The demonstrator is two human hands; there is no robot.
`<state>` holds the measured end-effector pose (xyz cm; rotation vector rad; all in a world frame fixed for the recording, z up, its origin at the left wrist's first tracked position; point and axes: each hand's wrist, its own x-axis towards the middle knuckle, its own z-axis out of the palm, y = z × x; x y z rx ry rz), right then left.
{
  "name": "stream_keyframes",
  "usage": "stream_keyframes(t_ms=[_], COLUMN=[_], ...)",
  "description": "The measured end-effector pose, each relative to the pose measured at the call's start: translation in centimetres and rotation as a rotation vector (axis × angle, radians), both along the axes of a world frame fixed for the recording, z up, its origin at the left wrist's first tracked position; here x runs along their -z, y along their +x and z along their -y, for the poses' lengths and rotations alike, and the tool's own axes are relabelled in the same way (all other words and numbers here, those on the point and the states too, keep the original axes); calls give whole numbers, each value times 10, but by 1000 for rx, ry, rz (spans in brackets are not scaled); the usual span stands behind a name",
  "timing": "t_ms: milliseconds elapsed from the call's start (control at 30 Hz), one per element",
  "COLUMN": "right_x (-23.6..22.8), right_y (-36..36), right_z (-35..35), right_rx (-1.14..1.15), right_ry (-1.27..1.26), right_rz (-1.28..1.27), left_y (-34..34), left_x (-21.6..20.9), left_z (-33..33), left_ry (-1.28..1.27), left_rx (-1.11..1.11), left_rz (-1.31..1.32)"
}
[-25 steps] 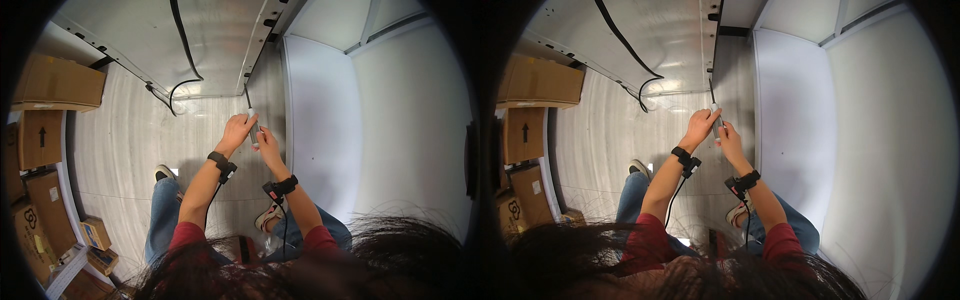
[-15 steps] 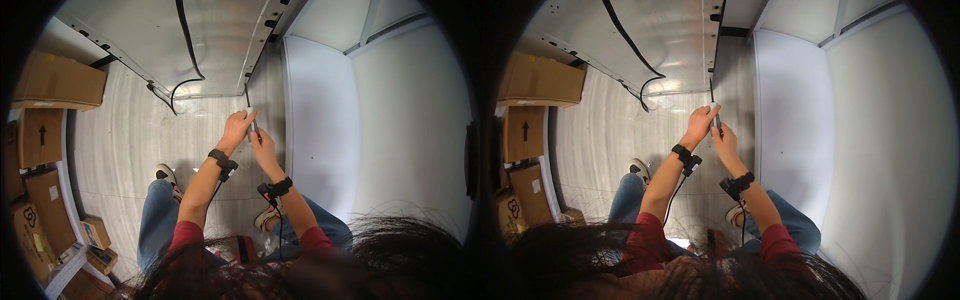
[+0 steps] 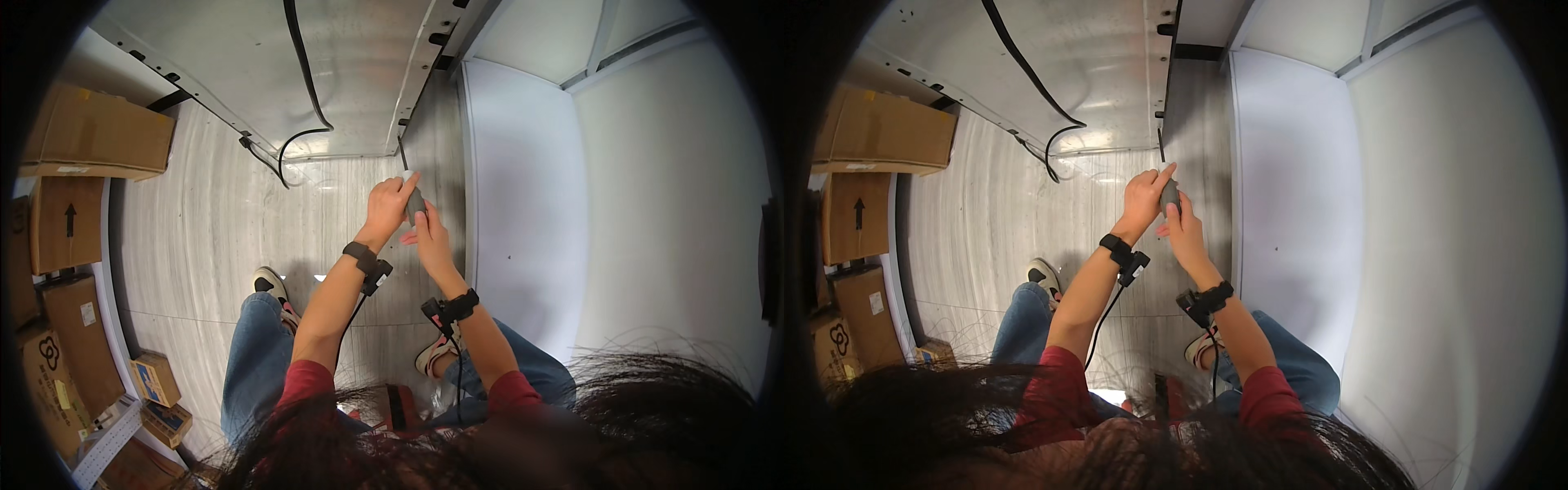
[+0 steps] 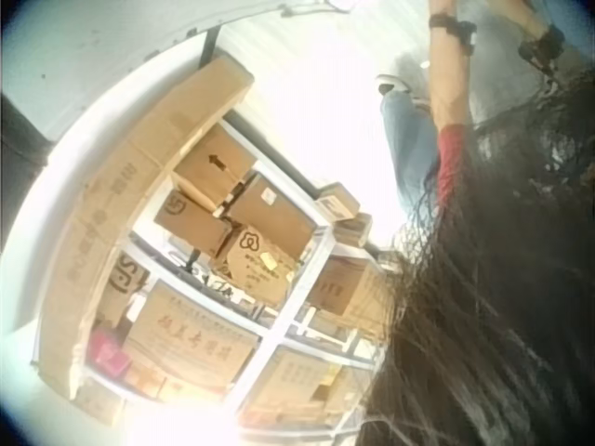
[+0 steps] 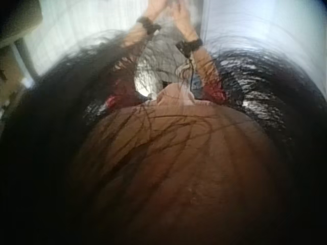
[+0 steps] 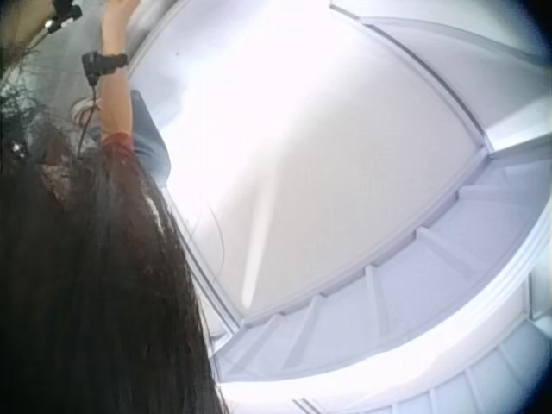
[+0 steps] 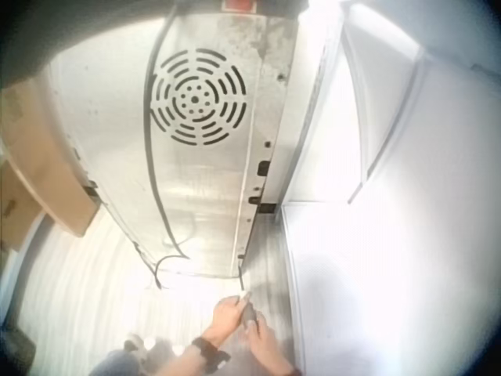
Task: The person uses a screwdriver to remove screws from the back panel of a white appliance. After removing the screws, the person detaches and removes the metal back panel.
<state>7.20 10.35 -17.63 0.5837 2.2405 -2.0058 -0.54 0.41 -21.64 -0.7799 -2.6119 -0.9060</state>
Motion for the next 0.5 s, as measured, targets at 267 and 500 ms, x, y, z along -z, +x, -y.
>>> stream_keyframes(t_ms=[267,500], right_x=[12,2], right_y=[0,-3], right_z=[-11,-9], right_rx=[-74,-57], right_ry=[451,183], right_rz=[-155,15], left_y=[-8,-7], left_x=[-2,2], left_z=[0,-5], left_ry=[-114,-41], left_rx=[107,74], left_rz=[-21,-45])
